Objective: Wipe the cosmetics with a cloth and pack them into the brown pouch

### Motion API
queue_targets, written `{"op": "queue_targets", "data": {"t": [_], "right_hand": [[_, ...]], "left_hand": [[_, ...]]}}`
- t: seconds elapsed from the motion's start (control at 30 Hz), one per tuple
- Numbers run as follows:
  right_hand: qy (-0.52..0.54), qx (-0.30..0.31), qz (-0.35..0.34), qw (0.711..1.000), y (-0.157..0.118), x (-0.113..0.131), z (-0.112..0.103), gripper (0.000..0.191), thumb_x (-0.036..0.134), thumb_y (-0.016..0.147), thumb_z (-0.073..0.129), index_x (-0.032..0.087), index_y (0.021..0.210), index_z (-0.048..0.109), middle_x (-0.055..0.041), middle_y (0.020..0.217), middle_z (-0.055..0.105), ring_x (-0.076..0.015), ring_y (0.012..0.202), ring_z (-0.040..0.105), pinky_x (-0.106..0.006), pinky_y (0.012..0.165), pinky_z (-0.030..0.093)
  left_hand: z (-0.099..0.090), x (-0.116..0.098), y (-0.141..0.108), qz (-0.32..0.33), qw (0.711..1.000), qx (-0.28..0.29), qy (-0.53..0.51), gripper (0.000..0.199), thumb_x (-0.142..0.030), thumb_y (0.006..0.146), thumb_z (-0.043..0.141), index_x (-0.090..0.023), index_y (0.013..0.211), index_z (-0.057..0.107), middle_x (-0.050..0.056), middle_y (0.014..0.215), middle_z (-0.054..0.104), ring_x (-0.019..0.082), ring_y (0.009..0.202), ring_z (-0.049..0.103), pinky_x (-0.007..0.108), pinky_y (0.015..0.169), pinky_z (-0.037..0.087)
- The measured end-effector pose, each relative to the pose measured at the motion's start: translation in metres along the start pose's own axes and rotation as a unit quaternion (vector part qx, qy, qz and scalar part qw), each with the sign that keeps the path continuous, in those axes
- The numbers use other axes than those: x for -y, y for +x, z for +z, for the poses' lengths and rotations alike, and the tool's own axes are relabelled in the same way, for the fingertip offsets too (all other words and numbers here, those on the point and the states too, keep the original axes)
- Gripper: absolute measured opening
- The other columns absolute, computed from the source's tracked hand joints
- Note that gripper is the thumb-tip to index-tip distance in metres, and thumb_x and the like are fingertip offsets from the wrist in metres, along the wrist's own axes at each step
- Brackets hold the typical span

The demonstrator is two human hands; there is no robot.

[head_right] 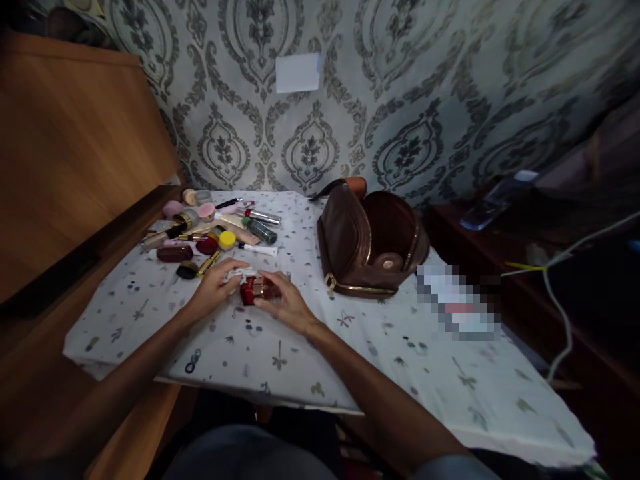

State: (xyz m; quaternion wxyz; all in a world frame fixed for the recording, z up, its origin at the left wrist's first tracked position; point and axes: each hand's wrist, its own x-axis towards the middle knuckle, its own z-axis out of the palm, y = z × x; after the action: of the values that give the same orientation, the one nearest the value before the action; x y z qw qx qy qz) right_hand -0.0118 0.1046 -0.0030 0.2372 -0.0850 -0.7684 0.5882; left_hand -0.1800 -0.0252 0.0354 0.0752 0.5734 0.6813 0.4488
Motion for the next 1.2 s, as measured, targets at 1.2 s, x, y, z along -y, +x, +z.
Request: {"op": "queue_targets", "data": {"t": [1.2], "right_hand": [[0.026, -0.01, -0.006, 1.0, 0.001, 0.0, -0.003, 0.054, 0.041, 0.08, 0.075, 0.028, 0.13, 0.059, -0.0076, 0.122, 0.063, -0.0233, 0.109, 0.063, -0.04, 0.092, 0.052]], "left_hand": [[0.0, -0.013, -0.023, 0.115, 0.989, -0.02, 0.088, 0.022, -0.018, 0.096, 0.048, -0.019, 0.109, 0.066, 0.007, 0.103, 0.066, 0.019, 0.099, 0.061, 0.034, 0.087, 0.05]]}}
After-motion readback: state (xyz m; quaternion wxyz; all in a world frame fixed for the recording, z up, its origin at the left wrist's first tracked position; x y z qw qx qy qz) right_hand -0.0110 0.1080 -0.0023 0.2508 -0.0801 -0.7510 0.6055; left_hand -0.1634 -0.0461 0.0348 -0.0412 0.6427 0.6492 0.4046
